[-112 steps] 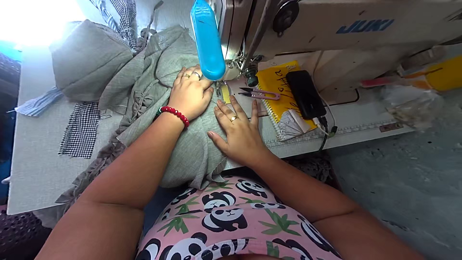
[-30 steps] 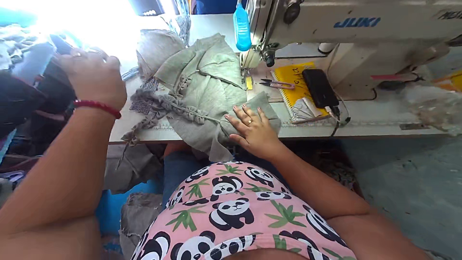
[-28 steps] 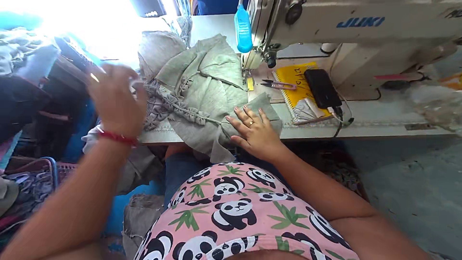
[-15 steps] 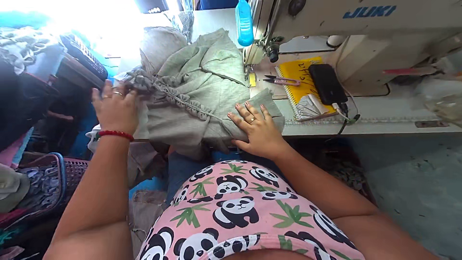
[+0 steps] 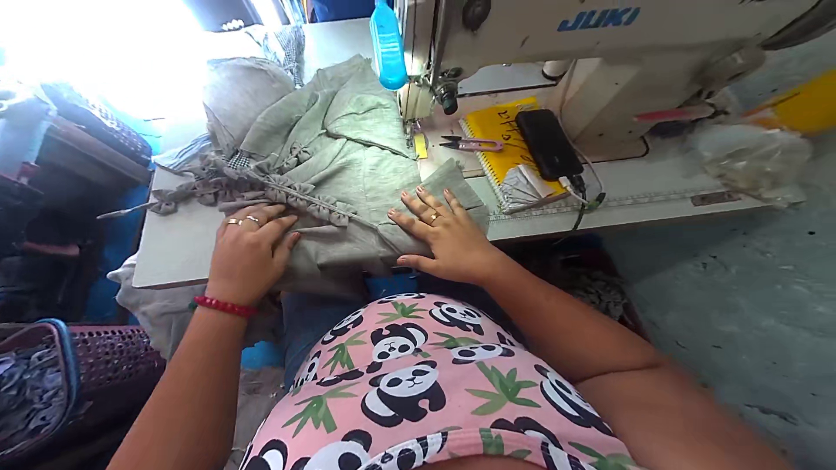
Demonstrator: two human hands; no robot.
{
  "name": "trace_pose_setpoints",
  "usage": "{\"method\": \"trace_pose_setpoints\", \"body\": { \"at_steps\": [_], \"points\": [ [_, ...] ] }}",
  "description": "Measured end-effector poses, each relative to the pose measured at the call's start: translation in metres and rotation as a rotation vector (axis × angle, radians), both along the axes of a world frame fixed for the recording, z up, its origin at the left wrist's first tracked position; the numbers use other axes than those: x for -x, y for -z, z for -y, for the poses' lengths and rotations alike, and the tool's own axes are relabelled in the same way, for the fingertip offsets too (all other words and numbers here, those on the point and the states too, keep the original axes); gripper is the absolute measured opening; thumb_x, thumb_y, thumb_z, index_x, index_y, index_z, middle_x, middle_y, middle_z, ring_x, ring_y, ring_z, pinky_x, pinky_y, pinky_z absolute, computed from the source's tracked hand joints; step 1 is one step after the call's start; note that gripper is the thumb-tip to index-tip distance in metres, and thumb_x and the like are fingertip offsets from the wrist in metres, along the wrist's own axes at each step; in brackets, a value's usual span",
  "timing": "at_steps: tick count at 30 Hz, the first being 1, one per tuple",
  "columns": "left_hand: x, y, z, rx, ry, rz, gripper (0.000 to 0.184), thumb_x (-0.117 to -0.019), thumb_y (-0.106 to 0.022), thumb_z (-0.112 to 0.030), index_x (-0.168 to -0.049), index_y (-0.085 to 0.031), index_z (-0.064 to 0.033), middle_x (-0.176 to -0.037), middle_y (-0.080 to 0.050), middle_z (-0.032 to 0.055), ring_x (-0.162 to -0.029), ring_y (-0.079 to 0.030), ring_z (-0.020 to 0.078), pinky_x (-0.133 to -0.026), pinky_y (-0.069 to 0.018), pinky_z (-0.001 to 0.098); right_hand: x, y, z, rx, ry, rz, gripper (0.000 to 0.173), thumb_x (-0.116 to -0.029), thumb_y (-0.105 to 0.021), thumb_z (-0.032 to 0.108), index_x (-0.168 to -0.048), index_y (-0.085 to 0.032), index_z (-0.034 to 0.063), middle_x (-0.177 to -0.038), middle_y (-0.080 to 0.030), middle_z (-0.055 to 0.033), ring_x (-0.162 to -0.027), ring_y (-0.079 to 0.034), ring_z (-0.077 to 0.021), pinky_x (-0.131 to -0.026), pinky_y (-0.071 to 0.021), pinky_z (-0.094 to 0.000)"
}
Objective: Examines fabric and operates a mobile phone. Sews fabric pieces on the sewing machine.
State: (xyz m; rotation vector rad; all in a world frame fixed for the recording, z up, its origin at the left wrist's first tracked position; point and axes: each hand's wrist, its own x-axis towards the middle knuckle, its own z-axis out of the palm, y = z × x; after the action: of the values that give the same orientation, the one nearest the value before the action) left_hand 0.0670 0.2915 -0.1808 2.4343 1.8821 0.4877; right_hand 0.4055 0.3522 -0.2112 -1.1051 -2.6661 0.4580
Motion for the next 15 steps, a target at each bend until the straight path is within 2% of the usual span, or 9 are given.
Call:
{"method": "trace_pose_setpoints", "body": {
  "at_steps": [1, 3, 5, 6, 8, 10, 11, 13, 15],
  "points": [
    [-0.014, -0.01, 0.002, -0.079, 0.002, 0.019, 0.034, -0.103, -0.053, -0.027, -0.116, -0.074, -0.0025, -0.126, -0.068, 0.0195, -0.124, -0.06, 0.0424, -0.103, -0.0437, 0.0633, -0.003, -0.003, -0.001, 0.011, 0.03, -0.091, 0.073, -0.0977, -0.042, 0.069, -0.156, -0.046, 0.0259, -0.166, -0.033, -0.0096, -0.156, -0.023, -0.0315, -0.123, -0.0114, -0.065],
    [-0.046, -0.017, 0.004, -0.196, 0.055, 0.106, 0.032, -0.1018, -0.053, -0.025, -0.106, -0.075, -0.0024, -0.116, -0.072, 0.0174, -0.114, -0.065, 0.0378, -0.097, -0.049, 0.0563, -0.011, -0.01, -0.009, -0.039, 0.179, -0.267, 0.056, -0.1014, -0.053, 0.05, -0.143, -0.06, 0.0135, -0.15, -0.053, -0.0147, -0.143, -0.045, -0.0341, -0.117, -0.0338, -0.0594],
    [-0.071, -0.01, 0.0, -0.2, 0.17, 0.176, 0.032, -0.1019, -0.053, -0.026, -0.113, -0.075, -0.0051, -0.121, -0.071, 0.0148, -0.119, -0.063, 0.0334, -0.103, -0.0466, 0.053, -0.021, -0.024, -0.023, -0.067, 0.427, -0.34, 0.041, -0.0988, -0.063, 0.032, -0.126, -0.068, 0.0018, -0.123, -0.067, -0.0199, -0.117, -0.062, -0.0384, -0.099, -0.0493, -0.0574],
    [-0.08, -0.002, -0.005, -0.192, 0.23, 0.181, 0.033, -0.1023, -0.052, -0.026, -0.118, -0.074, -0.0066, -0.126, -0.069, 0.0137, -0.124, -0.062, 0.0318, -0.109, -0.0435, 0.0526, -0.024, -0.029, -0.032, -0.046, 0.542, -0.338, 0.037, -0.0975, -0.065, 0.029, -0.12, -0.068, -0.0006, -0.113, -0.069, -0.0205, -0.107, -0.065, -0.0387, -0.092, -0.0517, -0.0566],
    [-0.09, 0.012, -0.014, -0.177, 0.302, 0.178, 0.034, -0.1026, -0.051, -0.026, -0.123, -0.073, -0.0083, -0.132, -0.068, 0.0121, -0.131, -0.059, 0.0305, -0.116, -0.0386, 0.0542, -0.026, -0.034, -0.046, 0.085, 0.658, -0.28, 0.042, -0.0974, -0.066, 0.032, -0.122, -0.066, -0.0029, -0.111, -0.069, -0.023, -0.108, -0.065, -0.0419, -0.093, -0.0504, -0.0603],
    [-0.097, 0.02, -0.023, -0.183, 0.308, 0.188, 0.034, -0.1038, -0.05, -0.028, -0.121, -0.074, -0.0113, -0.131, -0.069, 0.0088, -0.131, -0.059, 0.0282, -0.115, -0.0404, 0.0533, -0.024, -0.038, -0.057, 0.189, 0.689, -0.229, 0.048, -0.0958, -0.069, 0.035, -0.125, -0.065, -0.0024, -0.115, -0.069, -0.0243, -0.115, -0.063, -0.0445, -0.097, -0.0484, -0.064],
    [-0.099, 0.022, -0.027, -0.187, 0.295, 0.206, 0.034, -0.1041, -0.05, -0.029, -0.12, -0.075, -0.0129, -0.129, -0.07, 0.0073, -0.13, -0.061, 0.0273, -0.113, -0.0428, 0.0523, -0.023, -0.039, -0.06, 0.19, 0.696, -0.224, 0.045, -0.0949, -0.071, 0.034, -0.123, -0.067, -0.0013, -0.112, -0.069, -0.0232, -0.113, -0.063, -0.0436, -0.096, -0.049, -0.0633],
    [-0.102, 0.022, -0.031, -0.178, 0.277, 0.246, 0.033, -0.1036, -0.05, -0.03, -0.117, -0.076, -0.0146, -0.125, -0.072, 0.0057, -0.125, -0.064, 0.027, -0.107, -0.0468, 0.0525, -0.021, -0.037, -0.062, 0.202, 0.677, -0.241, 0.034, -0.0949, -0.073, 0.028, -0.114, -0.069, 0.0001, -0.101, -0.07, -0.0205, -0.101, -0.066, -0.0399, -0.09, -0.0519, -0.0608],
    [-0.103, 0.018, -0.033, -0.131, 0.277, 0.285, 0.032, -0.1029, -0.05, -0.029, -0.116, -0.076, -0.0152, -0.126, -0.072, 0.0052, -0.125, -0.063, 0.0277, -0.106, -0.0466, 0.0537, -0.019, -0.04, -0.061, 0.311, 0.62, -0.289, 0.026, -0.0967, -0.071, 0.021, -0.113, -0.069, 0.0002, -0.099, -0.07, -0.018, -0.095, -0.068, -0.0342, -0.088, -0.0543, -0.0556]
  ]
}}
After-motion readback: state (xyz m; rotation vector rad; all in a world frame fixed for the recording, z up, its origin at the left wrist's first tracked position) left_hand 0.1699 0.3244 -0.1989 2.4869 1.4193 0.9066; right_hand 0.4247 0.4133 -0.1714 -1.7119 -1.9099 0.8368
